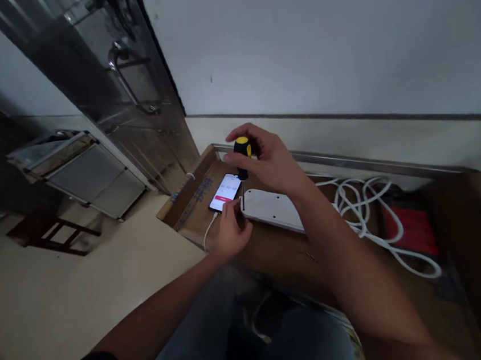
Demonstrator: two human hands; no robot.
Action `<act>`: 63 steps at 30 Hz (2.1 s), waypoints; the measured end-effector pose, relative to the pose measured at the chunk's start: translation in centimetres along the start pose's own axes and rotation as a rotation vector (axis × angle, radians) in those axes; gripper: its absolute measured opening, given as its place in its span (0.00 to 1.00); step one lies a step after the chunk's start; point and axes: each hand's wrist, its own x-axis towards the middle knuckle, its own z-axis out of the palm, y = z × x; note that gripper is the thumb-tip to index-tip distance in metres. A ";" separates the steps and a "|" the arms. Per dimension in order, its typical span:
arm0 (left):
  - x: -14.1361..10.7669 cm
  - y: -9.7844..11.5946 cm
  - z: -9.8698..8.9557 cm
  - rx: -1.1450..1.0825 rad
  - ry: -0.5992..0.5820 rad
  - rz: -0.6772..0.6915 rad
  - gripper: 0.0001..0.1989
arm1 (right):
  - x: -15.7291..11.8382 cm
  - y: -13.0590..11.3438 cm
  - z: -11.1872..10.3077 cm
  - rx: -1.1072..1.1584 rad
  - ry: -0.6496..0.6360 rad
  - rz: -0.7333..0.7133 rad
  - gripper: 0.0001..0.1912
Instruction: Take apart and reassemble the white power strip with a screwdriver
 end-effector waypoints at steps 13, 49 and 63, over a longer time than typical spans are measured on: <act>-0.2 0.4 -0.5 0.048 0.056 -0.047 0.12 | -0.9 0.4 -0.9 -0.044 -0.041 -0.088 0.20; 3.3 4.0 -7.8 -0.035 0.680 0.247 0.20 | -1.6 -1.7 -1.4 0.123 -0.137 0.072 0.29; 8.0 6.1 -7.6 -0.460 -0.144 0.308 0.22 | -1.6 -1.0 -0.4 0.108 -0.079 0.051 0.30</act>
